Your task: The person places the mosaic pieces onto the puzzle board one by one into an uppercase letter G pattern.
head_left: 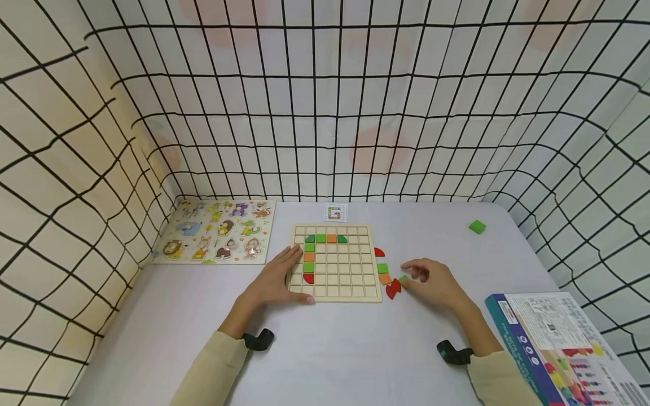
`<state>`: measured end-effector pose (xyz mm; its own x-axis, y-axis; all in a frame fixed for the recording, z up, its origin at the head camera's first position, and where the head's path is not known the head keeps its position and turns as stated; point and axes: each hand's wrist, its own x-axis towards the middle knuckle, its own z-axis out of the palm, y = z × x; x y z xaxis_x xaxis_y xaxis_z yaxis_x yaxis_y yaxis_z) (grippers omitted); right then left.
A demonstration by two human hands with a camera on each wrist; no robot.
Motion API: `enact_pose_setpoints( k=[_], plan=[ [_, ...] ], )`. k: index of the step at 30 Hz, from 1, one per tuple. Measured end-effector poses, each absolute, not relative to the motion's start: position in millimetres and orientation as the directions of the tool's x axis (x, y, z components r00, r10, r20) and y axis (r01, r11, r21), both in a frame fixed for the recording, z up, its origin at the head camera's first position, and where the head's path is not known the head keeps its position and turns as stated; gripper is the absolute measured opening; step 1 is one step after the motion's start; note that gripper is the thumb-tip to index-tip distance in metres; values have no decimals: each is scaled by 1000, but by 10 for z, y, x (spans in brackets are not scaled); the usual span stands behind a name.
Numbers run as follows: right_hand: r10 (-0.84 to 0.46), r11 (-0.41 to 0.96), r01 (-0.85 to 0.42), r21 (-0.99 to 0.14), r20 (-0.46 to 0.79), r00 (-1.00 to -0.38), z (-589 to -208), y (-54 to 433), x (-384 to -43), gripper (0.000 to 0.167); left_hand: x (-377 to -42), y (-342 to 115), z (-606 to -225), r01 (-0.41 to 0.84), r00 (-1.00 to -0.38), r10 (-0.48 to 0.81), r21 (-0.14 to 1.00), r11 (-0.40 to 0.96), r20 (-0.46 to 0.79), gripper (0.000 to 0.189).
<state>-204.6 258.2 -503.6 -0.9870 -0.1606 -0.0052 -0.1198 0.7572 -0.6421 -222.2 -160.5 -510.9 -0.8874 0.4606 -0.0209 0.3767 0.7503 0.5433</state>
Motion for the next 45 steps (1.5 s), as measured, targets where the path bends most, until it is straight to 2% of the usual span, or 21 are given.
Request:
enact_pose_setpoints(
  k=[7,12,20,28,38,45],
  plan=[
    [-211,771,-143,-620,-36,-977,-5077,2680,-2021,40,-2241,-1615,-5140,371,-887,460,540,755,-34,129],
    [-235,757,-163,-633,-30,-972,-5084,2687,-2018,36,-2246,-1619,-5140,368,-890,454,543,755,-29,129],
    [-203,760,-142,-635,-24,-979,-5062,2695,-2015,29,-2232,-1607,-5120,365,-890,455,545,755,-34,129],
    [-158,753,-123,-647,4,-988,-5047,2663,-2048,29,-2228,-1607,-5120,362,-894,447,543,758,-27,129],
    [-146,717,-141,-682,52,-988,-5056,2478,-2131,27,-2228,-1620,-5144,361,-896,443,540,760,-24,130],
    [-174,675,-138,-725,24,-984,-4998,2251,-2159,27,-2231,-1613,-5129,362,-895,445,541,759,-25,130]
  ],
)
